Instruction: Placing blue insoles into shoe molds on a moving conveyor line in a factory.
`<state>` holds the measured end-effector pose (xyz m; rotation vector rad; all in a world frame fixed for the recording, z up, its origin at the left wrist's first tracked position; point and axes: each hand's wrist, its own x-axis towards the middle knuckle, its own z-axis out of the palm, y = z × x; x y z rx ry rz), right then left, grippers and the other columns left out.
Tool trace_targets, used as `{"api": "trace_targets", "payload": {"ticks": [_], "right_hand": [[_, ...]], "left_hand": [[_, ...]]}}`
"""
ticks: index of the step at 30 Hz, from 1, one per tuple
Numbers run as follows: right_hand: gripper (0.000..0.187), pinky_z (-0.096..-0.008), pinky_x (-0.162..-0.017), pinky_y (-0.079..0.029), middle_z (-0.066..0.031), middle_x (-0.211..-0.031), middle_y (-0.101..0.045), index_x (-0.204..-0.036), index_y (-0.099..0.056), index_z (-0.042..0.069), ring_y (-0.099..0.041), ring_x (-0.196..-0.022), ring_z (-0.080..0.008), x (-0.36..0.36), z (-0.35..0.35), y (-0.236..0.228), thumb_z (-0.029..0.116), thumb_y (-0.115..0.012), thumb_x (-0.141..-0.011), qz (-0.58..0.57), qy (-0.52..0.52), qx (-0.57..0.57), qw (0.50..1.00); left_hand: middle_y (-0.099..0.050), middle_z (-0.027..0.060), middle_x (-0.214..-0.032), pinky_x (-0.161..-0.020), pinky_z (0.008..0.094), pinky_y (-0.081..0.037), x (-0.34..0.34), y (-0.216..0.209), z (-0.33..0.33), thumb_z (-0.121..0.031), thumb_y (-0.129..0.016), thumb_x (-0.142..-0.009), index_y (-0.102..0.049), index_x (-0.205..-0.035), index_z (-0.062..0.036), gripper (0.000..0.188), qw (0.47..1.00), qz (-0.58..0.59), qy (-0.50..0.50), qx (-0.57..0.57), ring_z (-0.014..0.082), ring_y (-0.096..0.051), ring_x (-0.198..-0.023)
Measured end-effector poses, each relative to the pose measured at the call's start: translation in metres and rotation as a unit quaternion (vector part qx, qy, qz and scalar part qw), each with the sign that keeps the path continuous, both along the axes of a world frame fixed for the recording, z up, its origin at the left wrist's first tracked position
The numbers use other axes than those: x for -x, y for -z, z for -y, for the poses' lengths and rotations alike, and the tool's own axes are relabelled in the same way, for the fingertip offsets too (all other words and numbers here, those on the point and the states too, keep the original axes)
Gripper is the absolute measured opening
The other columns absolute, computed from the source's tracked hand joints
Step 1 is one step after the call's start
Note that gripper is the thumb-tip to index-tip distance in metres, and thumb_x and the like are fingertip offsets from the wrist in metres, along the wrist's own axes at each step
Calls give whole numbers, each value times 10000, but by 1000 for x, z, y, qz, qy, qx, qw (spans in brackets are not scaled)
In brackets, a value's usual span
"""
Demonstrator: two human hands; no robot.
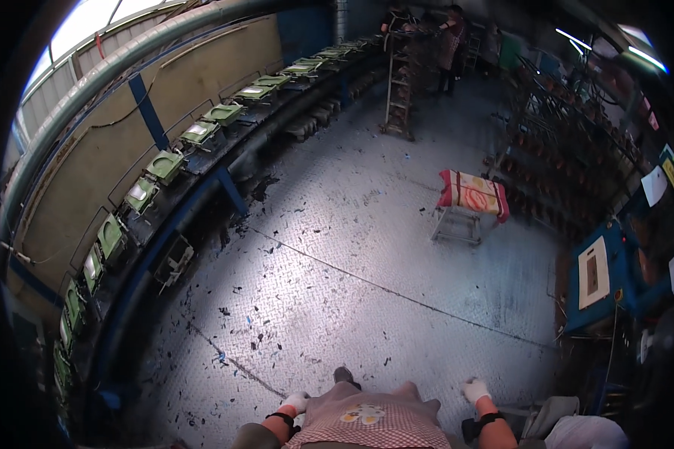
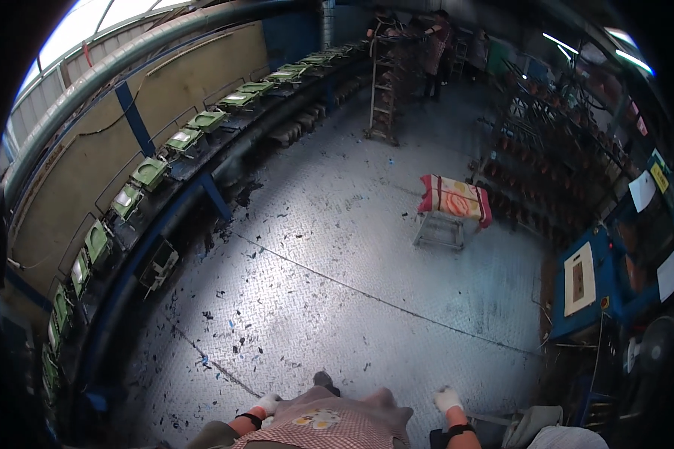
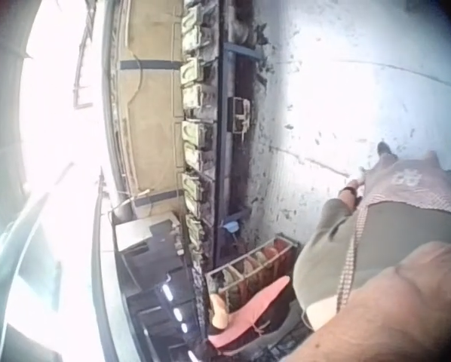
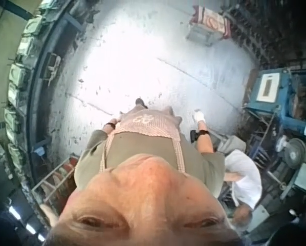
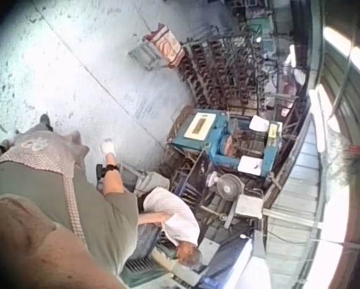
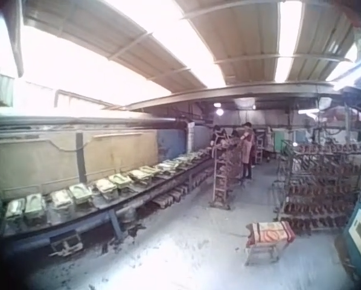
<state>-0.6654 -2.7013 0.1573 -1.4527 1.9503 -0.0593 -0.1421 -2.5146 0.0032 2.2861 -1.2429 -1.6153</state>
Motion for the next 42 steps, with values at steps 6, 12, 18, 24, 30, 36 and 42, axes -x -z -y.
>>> {"api": "trace_targets", "payload": {"ticks": [6,12,18,24,30,36,42], "right_hand": [[304,-351,-601,-523,-117,-752,-700,-905,-709,0,-668,-664,-199,-81,27,77,271,-627,-794,-11,-114,-96,989],[404,-395,-773,-534,-166,-843,-720,-946,-719,23,-701,-818,-283,-171,115,43,368,-556,-816,-80,-205,-156,963],[377,-396,-756,-514,-155,-882,-700,-934,-719,20,-654,-819,-283,-244,228,61,350,-561,-844,-85,-240,-141,957],[437,-460,-923,-487,-227,-1071,-683,-1020,-719,23,-643,-1037,-389,-369,362,81,357,-511,-829,-180,-453,-170,856],[432,-456,-819,-521,-227,-1053,-683,-1062,-685,17,-667,-913,-399,-562,534,45,366,-531,-857,-113,-540,-23,834],[407,-436,-909,-502,-268,-1080,-657,-1110,-659,13,-629,-1015,-411,-676,597,-60,297,-517,-856,75,-384,62,918],[371,-452,-778,-534,-224,-862,-700,-904,-717,19,-688,-858,-354,-584,613,56,327,-523,-829,-139,-336,9,932]], "left_hand": [[-711,155,-906,-760,364,-540,-91,-59,102,-262,-575,-867,-684,-1018,-9,314,978,-51,-160,127,246,-696,-796],[-712,139,-829,-705,360,-547,-155,-49,139,-260,-552,-878,-681,-998,1,315,965,-55,-208,147,223,-699,-745],[-723,149,-832,-715,372,-553,-175,69,93,-280,-583,-842,-715,-945,-23,307,983,15,-145,112,243,-708,-745],[-716,150,-818,-682,369,-550,-253,48,159,-257,-589,-844,-705,-956,-17,289,936,9,-339,93,231,-695,-714],[-696,116,-804,-597,325,-545,-299,-22,236,-189,-561,-902,-661,-1030,3,252,786,-124,-591,129,205,-675,-661],[-698,145,-830,-598,343,-525,-386,26,302,-176,-595,-856,-682,-993,-5,236,869,-80,-463,159,207,-657,-664],[-697,193,-882,-750,407,-529,-534,-89,457,-299,-569,-908,-654,-1015,-48,286,933,70,-319,153,308,-684,-822]]}}
